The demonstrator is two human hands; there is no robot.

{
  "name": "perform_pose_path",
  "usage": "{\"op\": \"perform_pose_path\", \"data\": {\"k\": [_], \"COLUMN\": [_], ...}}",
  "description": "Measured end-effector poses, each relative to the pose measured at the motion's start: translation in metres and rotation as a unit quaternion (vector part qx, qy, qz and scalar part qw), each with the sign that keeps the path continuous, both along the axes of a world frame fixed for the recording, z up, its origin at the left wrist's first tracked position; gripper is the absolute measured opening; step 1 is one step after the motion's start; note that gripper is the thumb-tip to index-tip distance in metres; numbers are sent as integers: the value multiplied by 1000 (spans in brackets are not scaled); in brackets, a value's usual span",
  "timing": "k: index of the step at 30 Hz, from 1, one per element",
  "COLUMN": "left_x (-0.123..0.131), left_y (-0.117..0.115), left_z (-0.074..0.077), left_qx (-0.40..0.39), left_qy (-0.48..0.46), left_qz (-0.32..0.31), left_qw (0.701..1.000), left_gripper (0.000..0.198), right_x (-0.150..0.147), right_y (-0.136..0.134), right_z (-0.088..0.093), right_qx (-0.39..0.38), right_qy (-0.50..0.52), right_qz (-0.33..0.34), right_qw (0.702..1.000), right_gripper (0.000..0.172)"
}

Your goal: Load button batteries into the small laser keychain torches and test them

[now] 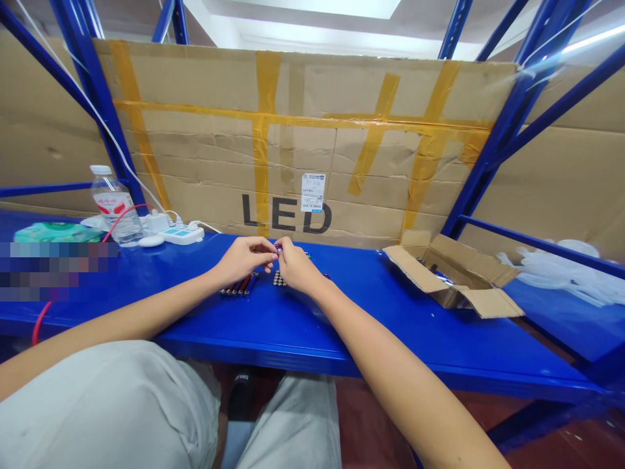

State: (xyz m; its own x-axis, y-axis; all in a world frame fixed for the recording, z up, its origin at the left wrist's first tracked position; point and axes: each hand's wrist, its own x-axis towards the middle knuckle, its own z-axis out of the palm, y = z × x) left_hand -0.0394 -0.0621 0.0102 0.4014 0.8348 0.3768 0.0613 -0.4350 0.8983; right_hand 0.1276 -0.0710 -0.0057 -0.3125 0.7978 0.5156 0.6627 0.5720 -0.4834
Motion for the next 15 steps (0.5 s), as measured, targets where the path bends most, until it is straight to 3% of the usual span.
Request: {"op": "perform_pose_path", "data": {"k": [7,12,15], "left_x": [-5,-30,-53], "left_y": [10,30,47], "left_z": [-7,-9,-10], "left_qx": [63,129,151], "left_qy": [73,48,86], "left_qz": [-9,67,106], "left_qw": [995,988,979], "left_gripper": [10,22,21], "right_x": [6,46,77], "right_y": [9,21,26], "right_z": [3,13,14], "right_qx": [-12,-71,-149], "right_qy": [15,35,-71], "right_qz": [-20,-114,-179], "right_qw": [1000,990,970], "right_gripper": [19,26,25]}}
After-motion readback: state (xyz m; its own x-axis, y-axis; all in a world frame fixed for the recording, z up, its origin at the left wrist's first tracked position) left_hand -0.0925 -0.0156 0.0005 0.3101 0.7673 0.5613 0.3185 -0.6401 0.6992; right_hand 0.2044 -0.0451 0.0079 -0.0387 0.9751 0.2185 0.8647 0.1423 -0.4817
